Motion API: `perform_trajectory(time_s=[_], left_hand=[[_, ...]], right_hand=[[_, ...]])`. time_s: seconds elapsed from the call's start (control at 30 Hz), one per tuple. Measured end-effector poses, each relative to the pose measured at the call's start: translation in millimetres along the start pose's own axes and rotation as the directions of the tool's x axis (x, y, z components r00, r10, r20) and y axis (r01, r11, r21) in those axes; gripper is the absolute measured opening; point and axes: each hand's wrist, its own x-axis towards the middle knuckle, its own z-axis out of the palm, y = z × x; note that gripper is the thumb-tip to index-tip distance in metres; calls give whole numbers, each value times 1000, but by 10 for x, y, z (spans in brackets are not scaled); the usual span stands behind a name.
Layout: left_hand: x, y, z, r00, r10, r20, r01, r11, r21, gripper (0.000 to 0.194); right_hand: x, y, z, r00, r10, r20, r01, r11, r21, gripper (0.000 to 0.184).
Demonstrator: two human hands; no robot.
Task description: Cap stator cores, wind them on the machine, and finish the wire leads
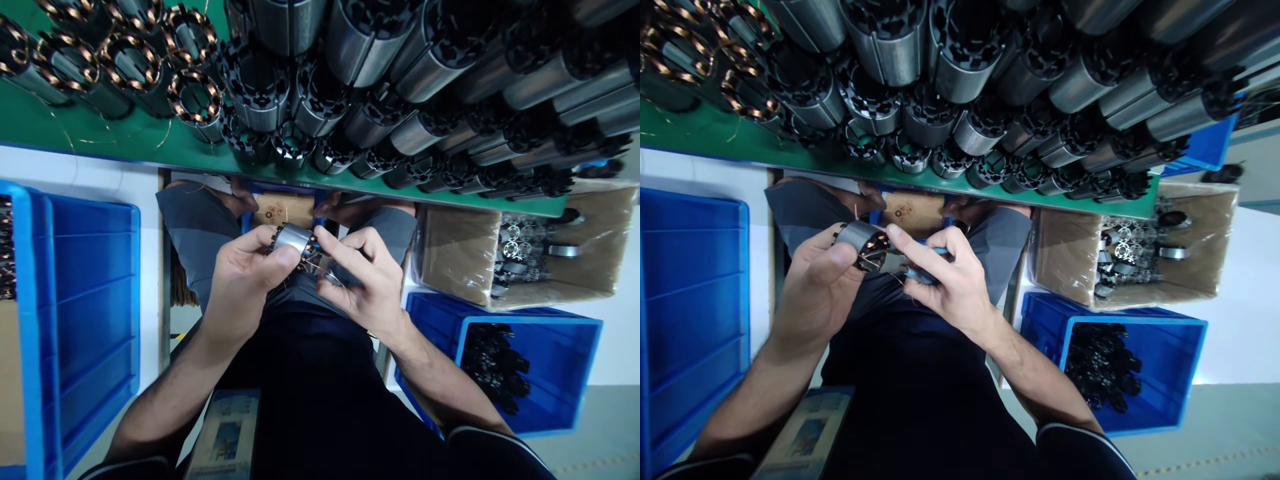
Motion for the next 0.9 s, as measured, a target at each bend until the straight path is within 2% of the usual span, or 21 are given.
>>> perform_trajectory(time_s=[0.2, 0.37, 0.43, 0.53, 0.6, 0.67, 0.7, 0.77, 0.83, 0.87, 0.9], left_hand=[[0, -89, -11, 1000, -16, 20, 17, 998, -62, 51], [135, -368, -33, 985, 39, -166, -53, 995, -82, 56], [185, -497, -131, 969, 52, -243, -59, 998, -22, 67], [140, -569, -463, 926, 106, -363, -68, 991, 115, 76], [-47, -474, -777, 877, 170, -450, -77, 973, 216, 76], [-362, -251, -1140, 797, 259, -545, -77, 940, 333, 72], [-547, -100, -1340, 743, 315, -590, -72, 915, 398, 70], [-907, 245, -1774, 605, 449, -658, -48, 845, 533, 63], [-1179, 588, -2222, 481, 558, -676, 32, 759, 650, 51], [-1263, 738, -2435, 443, 594, -671, 89, 716, 693, 46], [-1309, 864, -2634, 421, 618, -664, 153, 673, 724, 41]], right_hand=[[-37, 114, 23, 1000, 15, 5, -16, 984, 180, 67], [-34, 233, 143, 973, 137, 187, -172, 967, 187, 58], [-37, 259, 227, 954, 143, 263, -187, 971, 150, 59], [-43, 306, 356, 946, 128, 298, -147, 988, 42, 57], [-48, 366, 421, 948, 148, 282, -143, 989, -39, 57], [-55, 460, 470, 955, 167, 244, -154, 985, -72, 58], [-60, 520, 493, 958, 172, 230, -159, 985, -73, 59], [-68, 652, 543, 955, 176, 238, -165, 984, -69, 58], [-71, 776, 599, 941, 194, 276, -183, 981, -66, 58], [-68, 826, 628, 933, 202, 298, -192, 979, -61, 57], [-60, 865, 655, 925, 206, 320, -199, 978, -55, 58]])
